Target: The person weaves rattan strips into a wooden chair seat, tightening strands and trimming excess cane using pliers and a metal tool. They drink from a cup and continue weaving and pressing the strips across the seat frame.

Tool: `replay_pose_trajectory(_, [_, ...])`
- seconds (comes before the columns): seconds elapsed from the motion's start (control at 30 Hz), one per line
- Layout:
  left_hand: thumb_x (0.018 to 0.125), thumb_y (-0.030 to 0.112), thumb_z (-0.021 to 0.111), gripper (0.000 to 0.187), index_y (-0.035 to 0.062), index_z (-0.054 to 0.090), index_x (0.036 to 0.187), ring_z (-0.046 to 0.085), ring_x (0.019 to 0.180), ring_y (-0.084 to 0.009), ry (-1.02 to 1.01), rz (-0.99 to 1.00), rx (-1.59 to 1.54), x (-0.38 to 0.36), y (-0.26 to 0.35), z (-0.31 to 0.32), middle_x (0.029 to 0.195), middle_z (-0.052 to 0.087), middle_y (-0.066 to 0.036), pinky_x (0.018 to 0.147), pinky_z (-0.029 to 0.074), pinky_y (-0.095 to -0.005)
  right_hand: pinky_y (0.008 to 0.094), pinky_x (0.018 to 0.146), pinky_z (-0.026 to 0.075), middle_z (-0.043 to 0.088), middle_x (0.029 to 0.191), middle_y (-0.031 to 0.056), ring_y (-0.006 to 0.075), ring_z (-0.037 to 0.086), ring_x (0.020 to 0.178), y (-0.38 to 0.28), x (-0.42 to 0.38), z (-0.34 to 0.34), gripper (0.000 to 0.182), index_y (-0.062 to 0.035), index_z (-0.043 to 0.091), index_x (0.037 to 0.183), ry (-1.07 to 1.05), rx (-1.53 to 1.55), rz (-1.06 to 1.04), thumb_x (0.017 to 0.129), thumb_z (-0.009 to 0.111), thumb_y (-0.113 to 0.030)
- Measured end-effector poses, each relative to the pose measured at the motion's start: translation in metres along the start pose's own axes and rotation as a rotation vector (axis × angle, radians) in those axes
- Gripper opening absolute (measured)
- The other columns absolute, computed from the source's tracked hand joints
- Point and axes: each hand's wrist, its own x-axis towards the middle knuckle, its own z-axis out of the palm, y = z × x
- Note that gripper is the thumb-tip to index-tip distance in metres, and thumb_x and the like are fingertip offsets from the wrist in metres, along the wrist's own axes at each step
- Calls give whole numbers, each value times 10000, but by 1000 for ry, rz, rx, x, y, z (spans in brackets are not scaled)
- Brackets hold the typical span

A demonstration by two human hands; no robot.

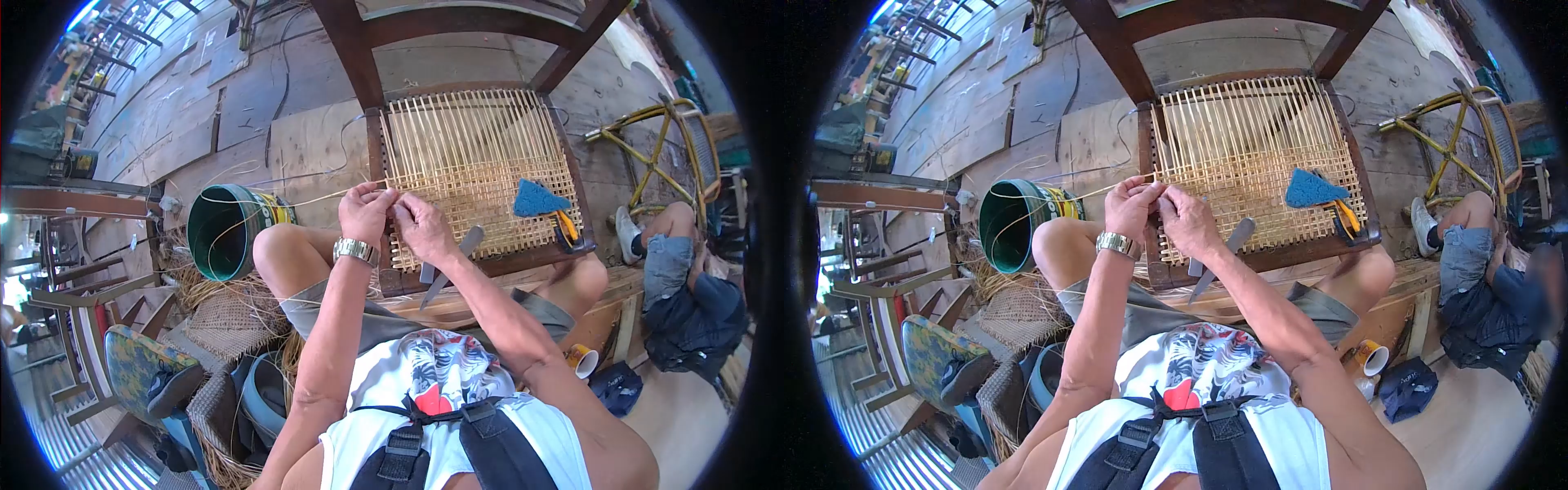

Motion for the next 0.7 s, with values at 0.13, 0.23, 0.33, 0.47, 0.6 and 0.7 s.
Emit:
replay_pose_trajectory(0.13, [925, 56, 706, 228, -33, 603, 1108, 713, 857, -193, -161, -141, -311, 1, 7, -14, 982, 724, -132, 761, 601, -305, 406, 688, 518, 680, 815, 177, 293, 684, 753, 8, 7, 2, 190, -25, 629, 992, -43, 71, 55, 986, 581, -208])
replay_pose_trajectory(0.23, [937, 70, 699, 218, -15, 605, 1115, 714, 873, -196, -221, -164, -356, 5, 3, -20, 995, 717, -121, 783, 613, -321, 331, 660, 498, 666, 776, 86, 152, 606, 699, 5, 8, -3, 185, -13, 638, 967, -107, 94, 120, 994, 584, -187])
replay_pose_trajectory(0.33, [948, 103, 696, 166, 20, 640, 1081, 701, 833, -165, -173, -147, -346, -2, 9, -14, 975, 716, -90, 764, 600, -295, 182, 514, 367, 543, 739, -58, 12, 456, 593, -5, 8, -7, 97, -88, 639, 997, -219, 551, 339, 1028, 566, -145])
replay_pose_trajectory(0.47, [951, 112, 695, 146, 25, 643, 1057, 703, 818, -163, -163, -177, -412, 3, 3, -16, 981, 720, -100, 741, 604, -291, 206, 645, 454, 614, 860, -31, 48, 534, 713, 1, 6, -9, 129, -26, 643, 1077, -287, 625, 370, 1006, 588, -118])
replay_pose_trajectory(0.6, [964, 137, 683, 142, 26, 634, 1039, 700, 789, -163, -97, -110, -284, -2, 12, -12, 966, 722, -103, 733, 607, -297, 181, 509, 407, 589, 826, -28, 27, 496, 597, 4, -3, -4, 78, -59, 611, 1067, -233, 596, 375, 990, 614, -74])
replay_pose_trajectory(0.7, [973, 152, 674, 145, 28, 627, 1033, 698, 783, -163, -156, -161, -322, 4, 8, -21, 955, 723, -103, 740, 609, -300, 190, 524, 450, 602, 889, -5, 36, 520, 603, -6, -10, -6, 124, -54, 587, 1066, -159, 483, 376, 957, 644, -35])
